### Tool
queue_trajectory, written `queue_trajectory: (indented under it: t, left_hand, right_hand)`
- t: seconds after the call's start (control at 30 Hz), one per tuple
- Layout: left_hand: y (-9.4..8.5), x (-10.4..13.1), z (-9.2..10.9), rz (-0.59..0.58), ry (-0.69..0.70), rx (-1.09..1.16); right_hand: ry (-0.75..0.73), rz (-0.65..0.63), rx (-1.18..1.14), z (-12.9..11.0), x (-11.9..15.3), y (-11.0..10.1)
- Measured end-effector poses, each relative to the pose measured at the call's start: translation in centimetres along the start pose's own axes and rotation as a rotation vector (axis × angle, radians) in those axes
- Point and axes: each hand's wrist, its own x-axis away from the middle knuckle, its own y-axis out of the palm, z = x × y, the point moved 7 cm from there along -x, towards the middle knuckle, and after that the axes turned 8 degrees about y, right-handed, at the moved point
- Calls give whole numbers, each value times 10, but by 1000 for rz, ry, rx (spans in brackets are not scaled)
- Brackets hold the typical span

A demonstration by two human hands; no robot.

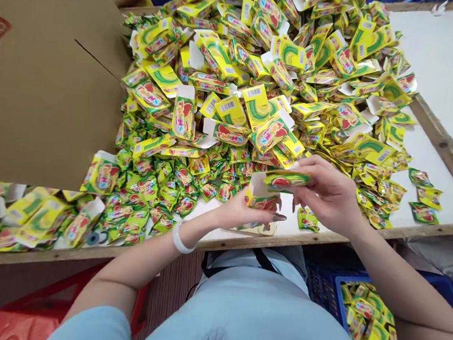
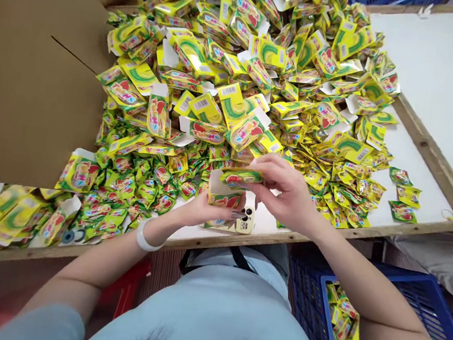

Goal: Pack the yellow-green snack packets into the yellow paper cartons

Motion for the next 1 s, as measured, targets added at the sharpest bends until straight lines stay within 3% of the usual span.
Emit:
queue_trajectory:
  t: [0.17, 0.3, 0.37, 0.5, 0.6, 0.67, 0.73, 0.8, 0.87, 0.93, 1.0]
  left_hand:
    - [1, 5, 5, -5, -40, -172]
    - [5, 6, 1, -24, -10, -303]
    - [5, 6, -5, -26, -10, -302]
    - [6, 10, -15, -78, -30, -196]
    - [12, 15, -25, -124, -79, -149]
    - [20, 15, -35, -146, -127, -104]
    - [33, 12, -45, -198, -163, -122]
    - [48, 5, -53, -254, -174, -207]
    - [59, -7, -52, -279, -119, -259]
    - [64, -22, -42, -269, 27, -299]
    - [61, -34, -31, -248, 199, -433]
  right_hand:
    - [-103, -285, 469, -10, -3, 17]
    - [-96, -550, 667, -15, 3, 38]
    - [-52, -536, 653, -14, 4, 39]
    - [9, -383, 443, -5, 13, 23]
    - [13, -496, 319, 5, 35, 22]
    - [116, -603, 232, 17, 51, 25]
    - [228, -629, 167, 28, 66, 26]
    - [276, -580, 157, 37, 76, 21]
    - [274, -473, 190, 41, 83, 1]
    - [276, -261, 292, 45, 81, -44]
    - [288, 81, 562, 44, 75, -113]
